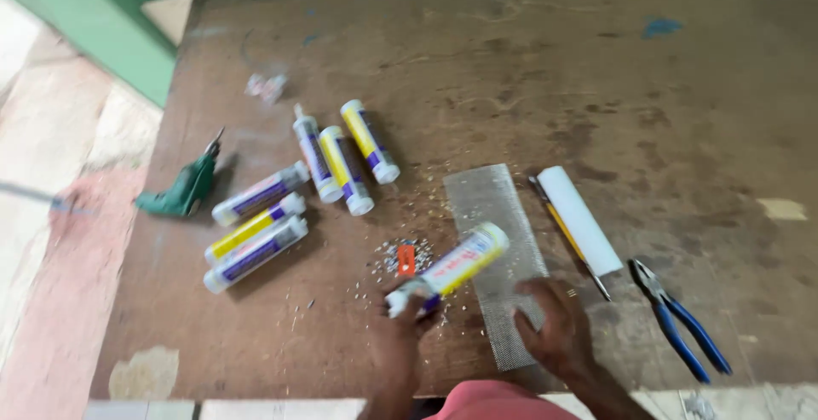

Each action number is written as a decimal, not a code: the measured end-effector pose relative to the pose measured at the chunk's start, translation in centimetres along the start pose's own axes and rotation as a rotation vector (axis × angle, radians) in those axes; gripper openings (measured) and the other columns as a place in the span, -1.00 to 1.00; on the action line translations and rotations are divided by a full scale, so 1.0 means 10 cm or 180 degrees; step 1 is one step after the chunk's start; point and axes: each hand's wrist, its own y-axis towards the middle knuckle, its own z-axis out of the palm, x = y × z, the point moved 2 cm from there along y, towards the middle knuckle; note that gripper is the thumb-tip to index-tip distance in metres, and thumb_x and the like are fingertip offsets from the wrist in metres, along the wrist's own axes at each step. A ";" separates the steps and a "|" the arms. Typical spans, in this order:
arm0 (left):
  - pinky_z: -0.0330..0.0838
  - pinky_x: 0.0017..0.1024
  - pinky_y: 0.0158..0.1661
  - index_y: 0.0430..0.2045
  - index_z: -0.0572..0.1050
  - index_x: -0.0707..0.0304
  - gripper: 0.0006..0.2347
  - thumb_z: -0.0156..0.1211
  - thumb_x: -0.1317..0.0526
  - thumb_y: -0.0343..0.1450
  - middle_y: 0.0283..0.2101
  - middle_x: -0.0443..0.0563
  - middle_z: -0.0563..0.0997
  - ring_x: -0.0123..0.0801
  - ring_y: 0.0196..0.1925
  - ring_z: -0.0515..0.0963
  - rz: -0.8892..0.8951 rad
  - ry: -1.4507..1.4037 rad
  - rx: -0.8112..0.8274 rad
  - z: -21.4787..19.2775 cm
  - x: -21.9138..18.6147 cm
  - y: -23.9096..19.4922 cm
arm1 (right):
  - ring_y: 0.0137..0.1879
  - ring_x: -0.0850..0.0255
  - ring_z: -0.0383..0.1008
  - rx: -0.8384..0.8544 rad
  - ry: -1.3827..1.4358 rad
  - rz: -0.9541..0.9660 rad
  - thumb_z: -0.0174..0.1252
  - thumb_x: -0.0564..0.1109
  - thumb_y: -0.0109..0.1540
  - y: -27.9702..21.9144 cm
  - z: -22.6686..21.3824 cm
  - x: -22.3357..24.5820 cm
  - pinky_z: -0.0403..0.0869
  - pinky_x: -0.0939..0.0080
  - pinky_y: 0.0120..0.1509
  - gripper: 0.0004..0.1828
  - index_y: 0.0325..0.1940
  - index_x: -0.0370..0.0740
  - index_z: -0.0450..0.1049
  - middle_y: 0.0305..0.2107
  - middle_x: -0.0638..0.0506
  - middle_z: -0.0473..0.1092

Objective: Repairing and preparing glue tubes or adhesive containers using a scraper and pliers.

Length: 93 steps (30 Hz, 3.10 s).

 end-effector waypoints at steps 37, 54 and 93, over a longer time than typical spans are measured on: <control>0.57 -0.36 -0.15 0.44 0.06 0.02 -0.12 0.39 0.43 0.17 0.04 0.14 0.58 -0.37 -0.16 0.62 -0.0058 0.2185 0.1608 -2.18 -0.81 0.37 | -0.27 0.19 0.56 0.0362 0.3627 0.3282 0.34 -0.15 0.17 -0.13 1.99 1.58 0.50 0.15 -0.25 -0.72 -0.11 -0.33 0.52 -0.31 -0.10 0.57; 0.62 -0.32 -0.18 0.33 0.29 0.12 -0.24 0.32 0.28 0.11 -0.16 0.22 0.72 -0.21 -0.24 0.76 0.0155 0.2874 0.1380 -2.06 -1.08 0.37 | -0.19 0.27 0.61 0.0930 0.3270 0.2646 0.33 -0.13 0.17 -0.09 2.14 2.15 0.58 0.19 -0.08 -0.66 -0.04 -0.35 0.53 -0.26 -0.08 0.60; 0.58 -0.30 -0.17 0.26 0.38 0.17 -0.30 0.30 0.28 0.10 -0.20 0.20 0.71 -0.21 -0.23 0.74 0.0071 0.2810 0.1231 -2.13 -1.08 0.43 | -0.29 0.34 0.53 0.0274 0.2332 0.2261 0.29 -0.08 0.20 0.09 2.58 1.31 0.51 0.26 -0.19 -0.74 -0.19 -0.34 0.56 -0.37 -0.01 0.56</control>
